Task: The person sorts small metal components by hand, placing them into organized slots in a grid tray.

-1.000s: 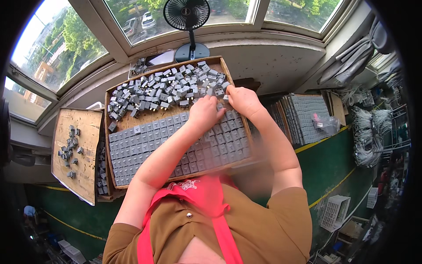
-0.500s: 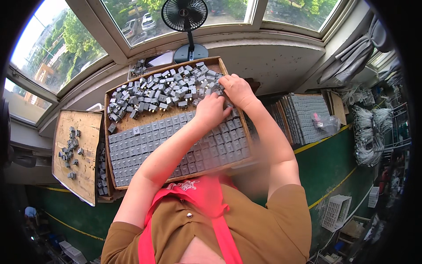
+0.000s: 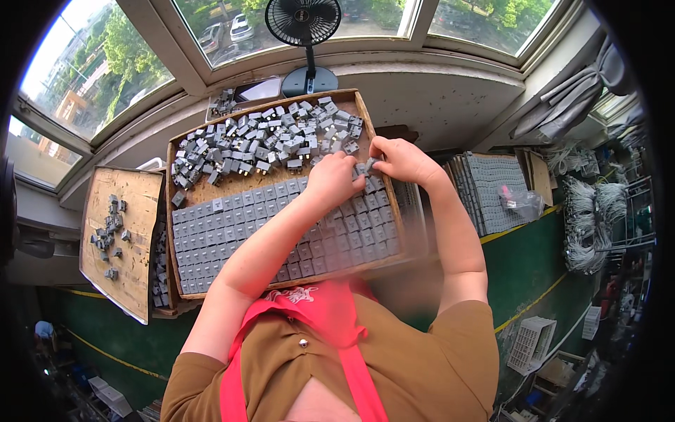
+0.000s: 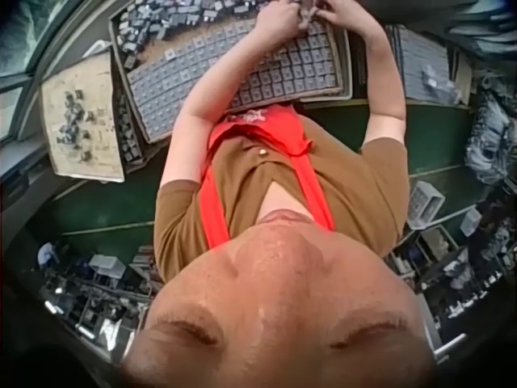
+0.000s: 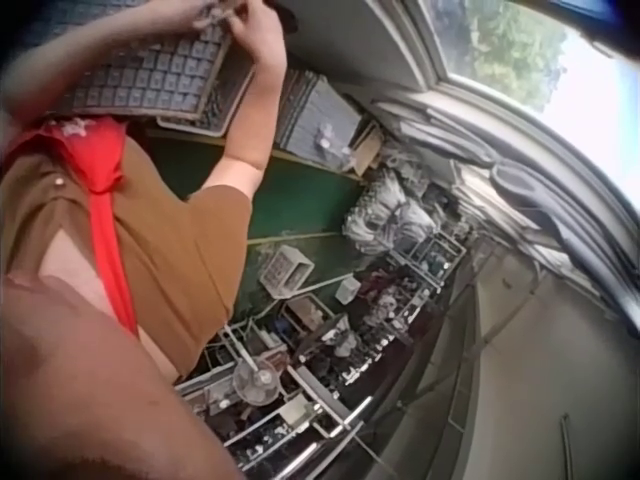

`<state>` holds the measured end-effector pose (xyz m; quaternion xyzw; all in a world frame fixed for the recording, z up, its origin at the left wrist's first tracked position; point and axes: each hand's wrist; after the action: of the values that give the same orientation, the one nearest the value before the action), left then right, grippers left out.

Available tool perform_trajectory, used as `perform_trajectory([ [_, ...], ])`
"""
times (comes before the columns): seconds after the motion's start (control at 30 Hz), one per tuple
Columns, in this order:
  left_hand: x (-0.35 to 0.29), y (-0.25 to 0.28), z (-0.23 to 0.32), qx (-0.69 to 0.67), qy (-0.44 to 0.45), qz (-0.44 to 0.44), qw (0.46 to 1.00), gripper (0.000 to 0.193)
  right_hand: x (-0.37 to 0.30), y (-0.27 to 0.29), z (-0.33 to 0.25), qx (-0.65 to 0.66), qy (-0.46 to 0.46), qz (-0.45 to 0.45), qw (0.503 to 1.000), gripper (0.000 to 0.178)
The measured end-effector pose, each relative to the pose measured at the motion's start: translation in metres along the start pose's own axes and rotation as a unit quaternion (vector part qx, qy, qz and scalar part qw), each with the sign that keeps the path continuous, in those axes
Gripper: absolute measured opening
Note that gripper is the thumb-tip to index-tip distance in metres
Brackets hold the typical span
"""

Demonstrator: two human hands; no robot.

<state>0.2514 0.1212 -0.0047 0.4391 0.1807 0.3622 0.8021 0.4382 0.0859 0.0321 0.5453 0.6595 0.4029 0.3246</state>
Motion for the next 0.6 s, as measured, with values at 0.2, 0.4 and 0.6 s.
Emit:
perform_trajectory([
  [0.2, -0.004, -0.002, -0.002, -0.003, -0.014, 0.032, 0.999, 0.034, 0.003, 0.009, -0.004, -0.042, 0.030, -0.067, 0.996, 0.019],
  [0.4, -0.005, -0.009, -0.005, -0.004, -0.035, 0.054, 0.998, 0.031, 0.007, 0.010, -0.007, -0.034, 0.022, -0.124, 0.991, 0.013],
  [0.6, -0.010, -0.009, -0.009, -0.012, -0.088, 0.074, 0.993, 0.034, 0.008, -0.002, 0.006, -0.045, 0.077, -0.059, 0.994, 0.013],
])
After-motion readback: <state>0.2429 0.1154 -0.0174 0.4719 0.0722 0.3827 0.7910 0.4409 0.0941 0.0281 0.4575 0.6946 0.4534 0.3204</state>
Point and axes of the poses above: each hand's wrist, its own x-axis towards the middle knuckle, its own y-axis out of the back of the hand, z = x × y, and after that the axes turned 7 degrees about -x, right-handed
